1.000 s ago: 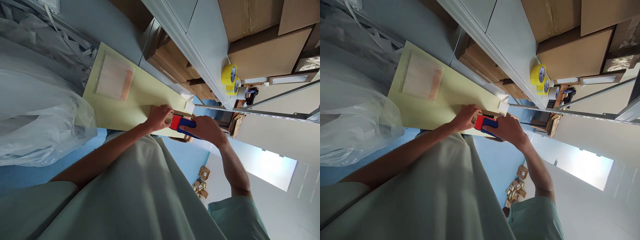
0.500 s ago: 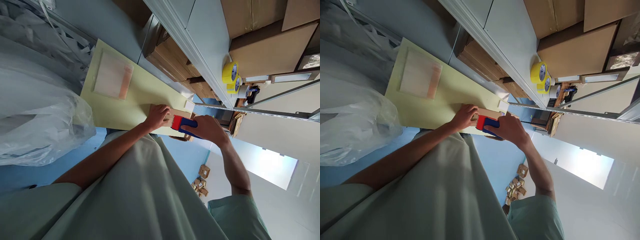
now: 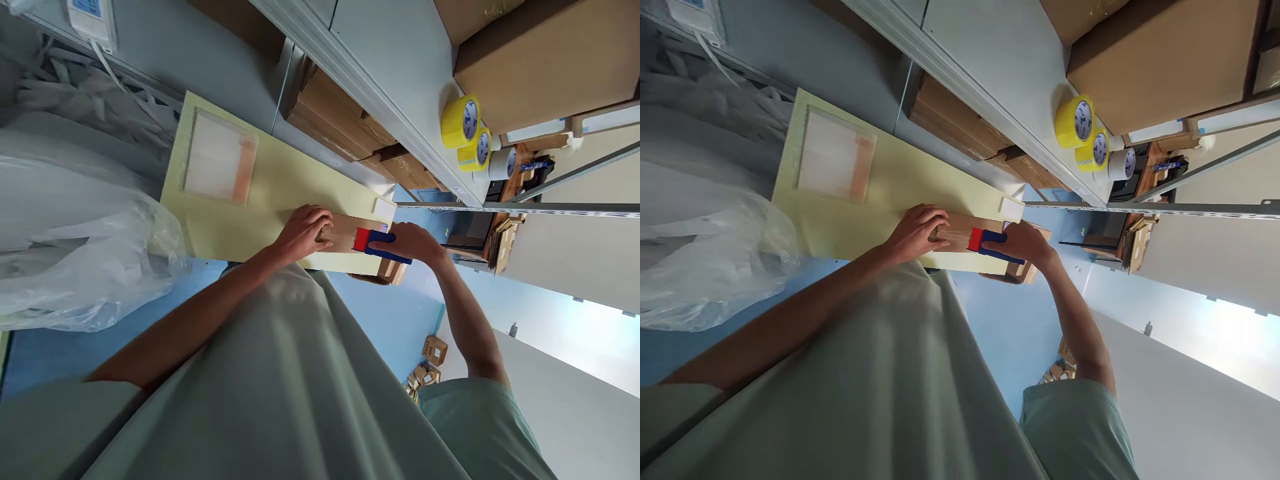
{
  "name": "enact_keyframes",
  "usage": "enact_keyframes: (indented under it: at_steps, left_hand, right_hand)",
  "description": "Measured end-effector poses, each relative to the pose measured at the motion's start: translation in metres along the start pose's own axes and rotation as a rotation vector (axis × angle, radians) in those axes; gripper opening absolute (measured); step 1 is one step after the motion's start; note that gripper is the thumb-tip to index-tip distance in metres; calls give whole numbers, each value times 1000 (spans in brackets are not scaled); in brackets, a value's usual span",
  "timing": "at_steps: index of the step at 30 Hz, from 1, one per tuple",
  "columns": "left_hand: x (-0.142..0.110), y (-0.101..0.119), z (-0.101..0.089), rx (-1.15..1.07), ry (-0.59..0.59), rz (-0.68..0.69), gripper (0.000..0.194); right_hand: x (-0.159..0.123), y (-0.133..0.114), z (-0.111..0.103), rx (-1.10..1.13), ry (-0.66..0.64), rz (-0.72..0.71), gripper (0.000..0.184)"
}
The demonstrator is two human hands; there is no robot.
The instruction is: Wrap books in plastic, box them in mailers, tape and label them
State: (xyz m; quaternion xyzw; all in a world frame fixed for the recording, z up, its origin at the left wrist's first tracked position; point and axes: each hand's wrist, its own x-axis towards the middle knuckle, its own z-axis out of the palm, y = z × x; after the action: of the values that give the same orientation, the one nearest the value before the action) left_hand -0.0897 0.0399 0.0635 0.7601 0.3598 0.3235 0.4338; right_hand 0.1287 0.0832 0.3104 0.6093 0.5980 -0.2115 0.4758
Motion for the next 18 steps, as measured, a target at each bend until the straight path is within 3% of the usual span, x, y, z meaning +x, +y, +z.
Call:
enact_keyframes:
  at_steps: [6, 12, 18]
  left_hand:
    - [-2, 9, -3, 84, -16, -74, 33]
    - [-6, 18, -2, 197, -21, -166, 36]
    - [-17, 36, 6, 353, -19, -258, 51]
  right_hand:
    - [41, 13, 25, 64, 8, -61, 72]
    - [59, 20, 43, 149, 60, -162, 67]
    - [76, 30, 55, 218, 90, -266, 65]
